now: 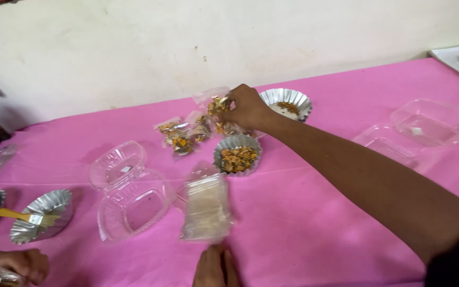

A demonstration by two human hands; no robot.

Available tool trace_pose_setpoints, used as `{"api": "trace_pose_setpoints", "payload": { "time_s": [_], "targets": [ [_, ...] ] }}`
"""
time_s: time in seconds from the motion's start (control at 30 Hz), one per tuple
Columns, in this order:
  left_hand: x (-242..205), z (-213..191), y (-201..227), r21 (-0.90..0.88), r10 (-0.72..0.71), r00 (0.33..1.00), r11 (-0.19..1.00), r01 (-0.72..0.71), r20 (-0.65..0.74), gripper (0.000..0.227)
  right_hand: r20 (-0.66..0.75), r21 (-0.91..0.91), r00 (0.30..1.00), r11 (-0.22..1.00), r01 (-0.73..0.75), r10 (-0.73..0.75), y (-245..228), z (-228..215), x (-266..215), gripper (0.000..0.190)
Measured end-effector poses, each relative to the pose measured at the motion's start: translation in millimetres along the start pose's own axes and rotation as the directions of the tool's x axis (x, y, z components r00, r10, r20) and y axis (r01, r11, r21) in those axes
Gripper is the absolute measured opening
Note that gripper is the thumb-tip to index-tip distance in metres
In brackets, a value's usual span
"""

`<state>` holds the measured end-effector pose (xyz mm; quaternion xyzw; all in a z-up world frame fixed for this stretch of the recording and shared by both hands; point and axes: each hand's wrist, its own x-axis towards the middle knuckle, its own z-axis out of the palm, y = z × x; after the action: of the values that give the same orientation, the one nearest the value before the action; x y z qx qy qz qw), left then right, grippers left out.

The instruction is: Sorting and cleaning dried leaves using a brush and packaging them into small plastic bags.

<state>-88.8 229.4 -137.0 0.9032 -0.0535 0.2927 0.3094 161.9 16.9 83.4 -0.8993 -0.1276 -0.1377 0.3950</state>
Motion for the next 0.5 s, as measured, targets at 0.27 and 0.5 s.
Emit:
{"api": "trace_pose_setpoints", "payload": {
  "time_s": [0.27,0.5],
  "targets": [
    [-4.4,28.4,-13.7,0.217,0.322,0.934,0.933,-0.286,-0.154,0.014,0.023,0.189,0.946,0.928,-0.322,0.324,2.3,53.6,59.9,0.042],
    [-20.0,49.0,-50.6,0.034,0.183,0.976,0.983,-0.180,-0.117,0.026,-0.016,0.096,0.963,0.960,-0.265,0.267,2.7,50.4,52.8,0.071]
  ]
}}
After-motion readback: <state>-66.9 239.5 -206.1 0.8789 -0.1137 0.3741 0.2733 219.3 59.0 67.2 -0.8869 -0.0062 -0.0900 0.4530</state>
